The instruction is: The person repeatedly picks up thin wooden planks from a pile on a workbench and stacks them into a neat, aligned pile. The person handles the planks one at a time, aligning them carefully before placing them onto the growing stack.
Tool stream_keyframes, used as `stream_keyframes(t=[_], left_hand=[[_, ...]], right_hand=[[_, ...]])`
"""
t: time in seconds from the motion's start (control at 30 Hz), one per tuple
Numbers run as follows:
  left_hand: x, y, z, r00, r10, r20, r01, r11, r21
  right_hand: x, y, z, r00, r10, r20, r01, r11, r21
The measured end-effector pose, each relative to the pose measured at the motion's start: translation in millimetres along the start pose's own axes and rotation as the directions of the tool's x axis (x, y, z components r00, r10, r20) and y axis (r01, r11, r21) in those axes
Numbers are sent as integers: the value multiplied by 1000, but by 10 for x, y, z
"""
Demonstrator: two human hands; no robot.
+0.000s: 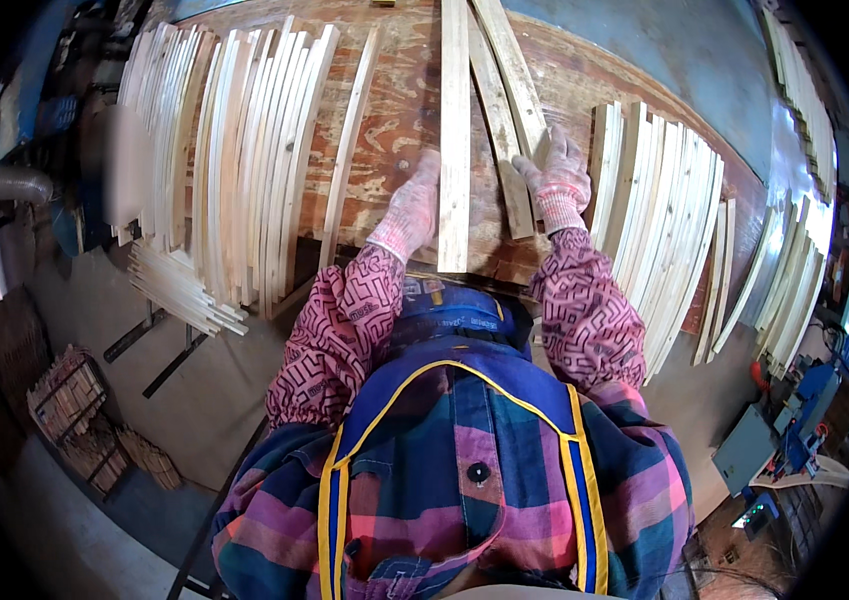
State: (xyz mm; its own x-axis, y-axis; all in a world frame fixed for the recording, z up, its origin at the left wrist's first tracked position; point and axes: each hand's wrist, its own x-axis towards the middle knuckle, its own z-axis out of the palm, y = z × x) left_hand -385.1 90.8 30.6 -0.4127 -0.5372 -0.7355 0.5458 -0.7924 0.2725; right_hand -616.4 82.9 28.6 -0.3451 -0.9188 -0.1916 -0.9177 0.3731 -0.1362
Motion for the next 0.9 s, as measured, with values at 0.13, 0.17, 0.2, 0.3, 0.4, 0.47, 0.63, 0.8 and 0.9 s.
stream_keyframes(t=[0.13,0.17,0.2,0.3,0.4,0.47,0.63,0.8,0.9], left_hand=[[-184,23,-85,970,242,39,-243,931,272],[-264,53,-181,963,268,25,-261,908,327],[-412,134,-234,957,290,16,-274,881,386],[-704,285,-666,864,503,17,-432,725,536],[-1065,708,-1328,553,827,102,-184,1,983],[-1244,946,-2278,469,883,30,-59,-2,998],[-1630,1463,-2468,526,839,-141,545,-205,813],[-1551,1776,-2189,638,655,-405,609,-106,786],[-1570,1845,-2444,594,732,-334,591,-115,798]], right_hand=[[-92,-100,-12,954,124,273,-122,992,-24],[-201,-201,-67,949,96,300,-119,991,57],[-323,-289,-123,943,74,323,-124,982,139],[-622,-329,450,953,-148,263,-157,498,853],[-720,-347,813,804,-214,556,-589,-145,795],[-718,-446,886,717,-210,665,-697,-238,676],[-646,-492,842,632,-218,744,-766,-327,554],[-767,-685,598,660,-384,646,-751,-375,544],[-810,-885,392,691,-396,605,-709,-206,675]])
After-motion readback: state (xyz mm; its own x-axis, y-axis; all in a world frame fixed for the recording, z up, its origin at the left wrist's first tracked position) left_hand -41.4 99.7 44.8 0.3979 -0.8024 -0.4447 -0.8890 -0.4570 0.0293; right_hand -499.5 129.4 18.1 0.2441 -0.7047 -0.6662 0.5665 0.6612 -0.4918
